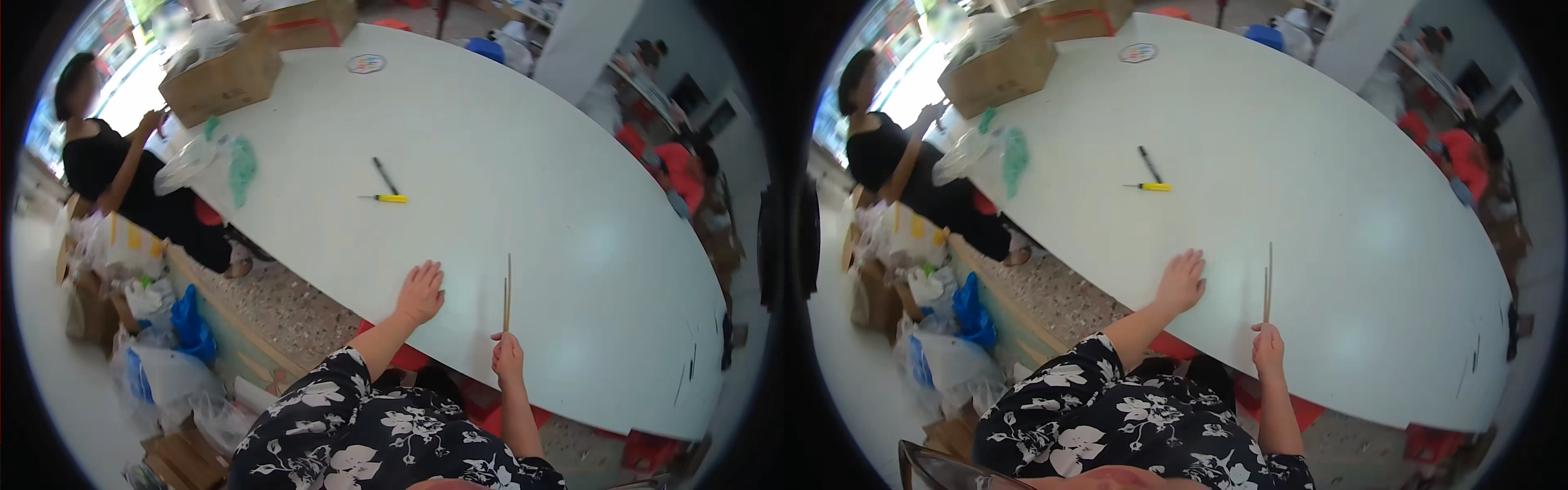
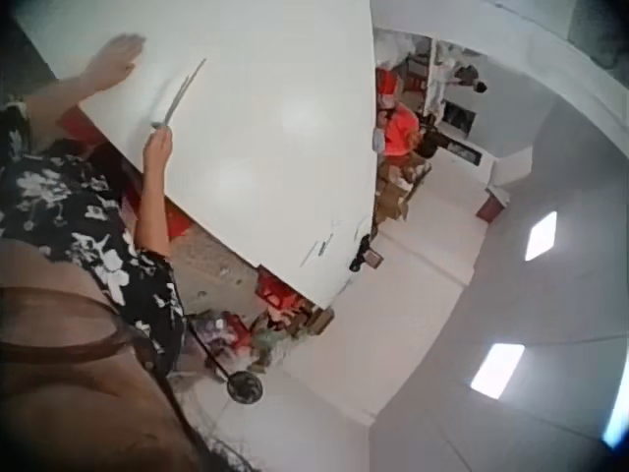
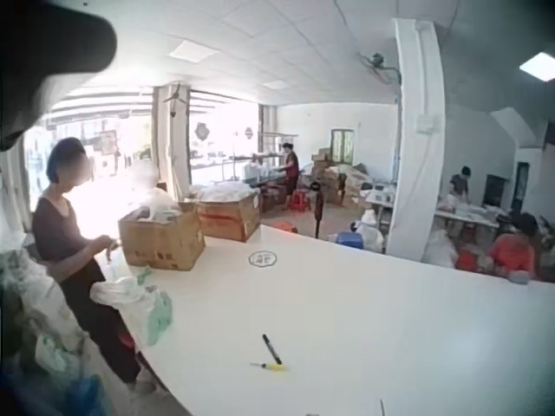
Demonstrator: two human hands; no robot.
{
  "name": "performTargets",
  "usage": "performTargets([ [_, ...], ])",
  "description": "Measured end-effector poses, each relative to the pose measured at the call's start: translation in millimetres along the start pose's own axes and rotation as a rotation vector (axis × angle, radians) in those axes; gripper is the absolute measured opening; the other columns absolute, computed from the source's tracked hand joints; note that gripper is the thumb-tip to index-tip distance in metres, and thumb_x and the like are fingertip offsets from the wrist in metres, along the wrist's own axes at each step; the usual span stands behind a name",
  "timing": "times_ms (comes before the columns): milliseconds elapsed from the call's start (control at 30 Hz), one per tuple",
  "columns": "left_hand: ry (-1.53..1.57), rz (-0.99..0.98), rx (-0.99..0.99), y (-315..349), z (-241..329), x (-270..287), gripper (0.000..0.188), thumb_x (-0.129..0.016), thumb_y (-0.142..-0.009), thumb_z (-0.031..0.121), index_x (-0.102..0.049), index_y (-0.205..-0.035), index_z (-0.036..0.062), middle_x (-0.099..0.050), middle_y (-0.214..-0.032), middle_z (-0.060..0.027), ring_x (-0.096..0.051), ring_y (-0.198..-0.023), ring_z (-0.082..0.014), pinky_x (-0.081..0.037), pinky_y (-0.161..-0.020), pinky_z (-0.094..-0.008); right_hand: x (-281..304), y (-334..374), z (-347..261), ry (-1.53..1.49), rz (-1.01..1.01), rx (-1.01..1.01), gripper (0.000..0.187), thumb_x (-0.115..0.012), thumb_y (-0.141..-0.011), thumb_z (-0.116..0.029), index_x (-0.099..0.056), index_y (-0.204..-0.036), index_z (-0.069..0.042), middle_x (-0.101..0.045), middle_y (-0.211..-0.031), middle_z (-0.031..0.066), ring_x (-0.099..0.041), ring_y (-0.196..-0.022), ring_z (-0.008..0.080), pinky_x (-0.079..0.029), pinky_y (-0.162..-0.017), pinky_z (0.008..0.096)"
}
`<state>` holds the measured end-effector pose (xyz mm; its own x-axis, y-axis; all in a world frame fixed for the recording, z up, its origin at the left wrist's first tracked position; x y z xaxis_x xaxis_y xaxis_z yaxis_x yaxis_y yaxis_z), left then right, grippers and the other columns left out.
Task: The person sorts green plastic strips, gathers them into bundles, and places them into bags or containers in a workshop.
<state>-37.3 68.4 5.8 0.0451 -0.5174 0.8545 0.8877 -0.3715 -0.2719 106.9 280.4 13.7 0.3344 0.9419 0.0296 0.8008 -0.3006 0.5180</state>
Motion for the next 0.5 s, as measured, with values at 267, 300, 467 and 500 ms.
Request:
performTargets([
  [267,-0.103,0.009,-0.057,-1,14,-10,0.044,-0.057,-0.084,0.019,-0.049,-0.123,-0.0007,-0.043,-0.139,-0.0158,-0.034,-0.134,-0.0318,-0.025,-0.109,-0.0479,32,180,141,-0.122,0.292,-0.122,0.03,-0.048,-0.098,-0.025,-0.063,-0.108,-0.001,-0.05,-0.069,-0.0012,-0.047,-0.056,0.007,-0.039,-0.05,0.0219],
  [300,-0.125,0.016,-0.069,0,13,-12,0.044,-0.057,-0.084,0.019,-0.049,-0.123,-0.0009,-0.043,-0.139,-0.0162,-0.034,-0.134,-0.0316,-0.025,-0.11,-0.048,40,187,153,-0.153,0.346,-0.099,0.029,-0.049,-0.097,-0.025,-0.063,-0.107,-0.001,-0.05,-0.07,-0.0014,-0.048,-0.059,0.0068,-0.04,-0.052,0.0216],
  [467,-0.177,-0.021,-0.091,9,25,-13,0.041,-0.053,-0.088,0.017,-0.048,-0.124,-0.0013,-0.043,-0.14,-0.0161,-0.034,-0.134,-0.0302,-0.025,-0.11,-0.0461,68,241,178,-0.262,0.54,-0.025,0.023,-0.052,-0.095,-0.022,-0.062,-0.102,-0.002,-0.052,-0.072,-0.0009,-0.049,-0.062,0.0079,-0.043,-0.058,0.0225],
  [500,-0.187,-0.021,-0.092,10,25,-11,0.041,-0.052,-0.088,0.017,-0.047,-0.124,-0.0012,-0.043,-0.14,-0.016,-0.034,-0.134,-0.0302,-0.026,-0.11,-0.046,69,247,187,-0.296,0.55,-0.021,0.022,-0.053,-0.095,-0.022,-0.062,-0.101,-0.003,-0.052,-0.072,-0.0007,-0.049,-0.062,0.0082,-0.043,-0.059,0.0228],
])
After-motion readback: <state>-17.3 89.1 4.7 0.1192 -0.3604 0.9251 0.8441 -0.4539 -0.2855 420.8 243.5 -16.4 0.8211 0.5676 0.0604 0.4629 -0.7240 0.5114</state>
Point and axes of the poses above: each hand's wrist, its own y-axis away from the middle knuckle, its own x-axis out of the back of the hand, z = x × y, the point moved 8 cm from there along -y, towards the middle knuckle
